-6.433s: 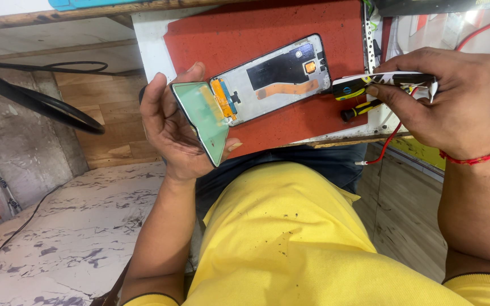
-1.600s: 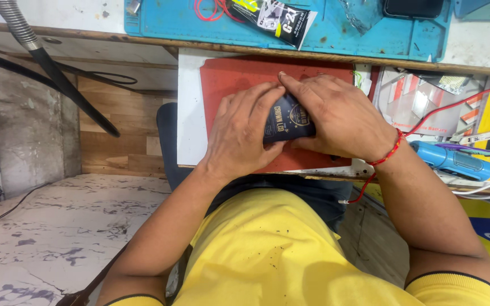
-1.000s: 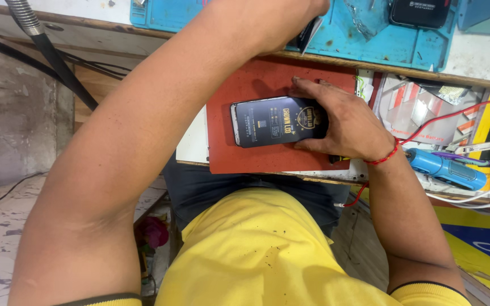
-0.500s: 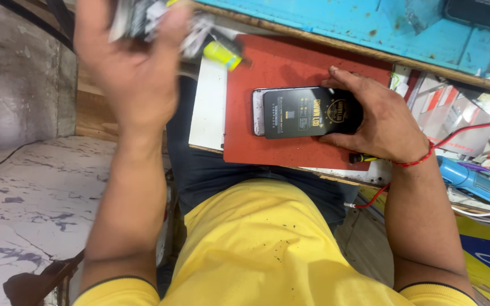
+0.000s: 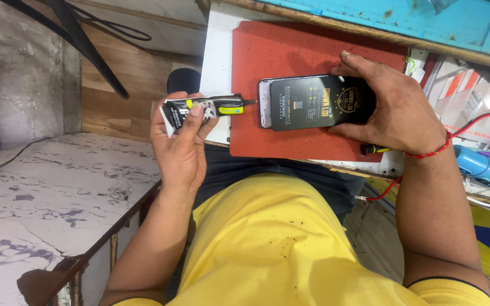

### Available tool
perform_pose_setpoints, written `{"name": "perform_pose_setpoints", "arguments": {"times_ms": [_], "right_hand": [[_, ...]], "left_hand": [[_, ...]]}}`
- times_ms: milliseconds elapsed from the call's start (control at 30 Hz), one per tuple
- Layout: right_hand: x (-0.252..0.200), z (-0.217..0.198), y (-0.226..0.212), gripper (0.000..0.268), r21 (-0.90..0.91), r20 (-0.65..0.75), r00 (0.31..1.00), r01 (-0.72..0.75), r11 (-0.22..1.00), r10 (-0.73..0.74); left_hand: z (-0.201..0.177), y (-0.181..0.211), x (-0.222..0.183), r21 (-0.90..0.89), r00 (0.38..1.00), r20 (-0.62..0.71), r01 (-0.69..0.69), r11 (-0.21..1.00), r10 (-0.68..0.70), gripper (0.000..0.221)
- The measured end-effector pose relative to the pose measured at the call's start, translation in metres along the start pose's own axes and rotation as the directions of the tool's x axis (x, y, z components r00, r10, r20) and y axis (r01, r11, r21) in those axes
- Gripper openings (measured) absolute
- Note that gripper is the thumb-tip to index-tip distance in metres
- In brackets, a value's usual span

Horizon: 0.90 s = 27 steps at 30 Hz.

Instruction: The person applies adhesive to the internal frame of a disassembled smartphone using a syringe. They then place a battery into the device and secure it by wrapping multiple rubber bands around the phone's exterior. Finally, the person wipes the back of the phone with a tissue.

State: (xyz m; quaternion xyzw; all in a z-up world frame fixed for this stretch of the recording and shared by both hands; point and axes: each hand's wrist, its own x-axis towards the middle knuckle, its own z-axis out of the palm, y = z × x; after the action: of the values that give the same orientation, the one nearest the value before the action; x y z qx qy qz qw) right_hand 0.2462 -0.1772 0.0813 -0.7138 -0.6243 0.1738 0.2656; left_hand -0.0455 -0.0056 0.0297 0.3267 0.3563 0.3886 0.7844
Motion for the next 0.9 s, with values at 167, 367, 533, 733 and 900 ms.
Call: {"name": "perform_pose_setpoints", "arguments": {"times_ms": [167, 367, 533, 733, 900], "right_hand": [[0.0, -0.001, -0.001, 0.106, -0.004, -0.005, 1.0, -0.006, 1.0, 0.006], [0.0, -0.001, -0.001, 0.104, 0.004, 0.004, 1.0, -0.013, 1.0, 0.013], [0.001, -0.002, -0.001, 0.106, -0.005, 0.004, 1.0, 0.002, 1.0, -0.001], [0.0, -0.002, 0.002, 0.106, -0.021, 0.003, 1.0, 0.02, 1.0, -0.02], [0.0, -0.001, 0.003, 0.106, -0.033, 0.006, 0.999, 0.04, 0.999, -0.04]], "left_hand": [[0.012, 0.01, 0.001, 0.014, 1.0, 0.011, -0.01, 1.0, 0.01, 0.034], [0.012, 0.007, -0.007, 0.412, 0.936, 0.131, -0.35, 0.841, 0.325, 0.043], [0.013, -0.004, -0.008, 0.546, 0.812, 0.327, -0.579, 0.605, 0.482, 0.041], [0.015, 0.0, -0.002, 0.61, 0.663, 0.522, -0.73, 0.309, 0.537, 0.037], [0.017, -0.002, 0.001, 0.557, 0.611, 0.576, -0.78, 0.286, 0.544, 0.039]]}}
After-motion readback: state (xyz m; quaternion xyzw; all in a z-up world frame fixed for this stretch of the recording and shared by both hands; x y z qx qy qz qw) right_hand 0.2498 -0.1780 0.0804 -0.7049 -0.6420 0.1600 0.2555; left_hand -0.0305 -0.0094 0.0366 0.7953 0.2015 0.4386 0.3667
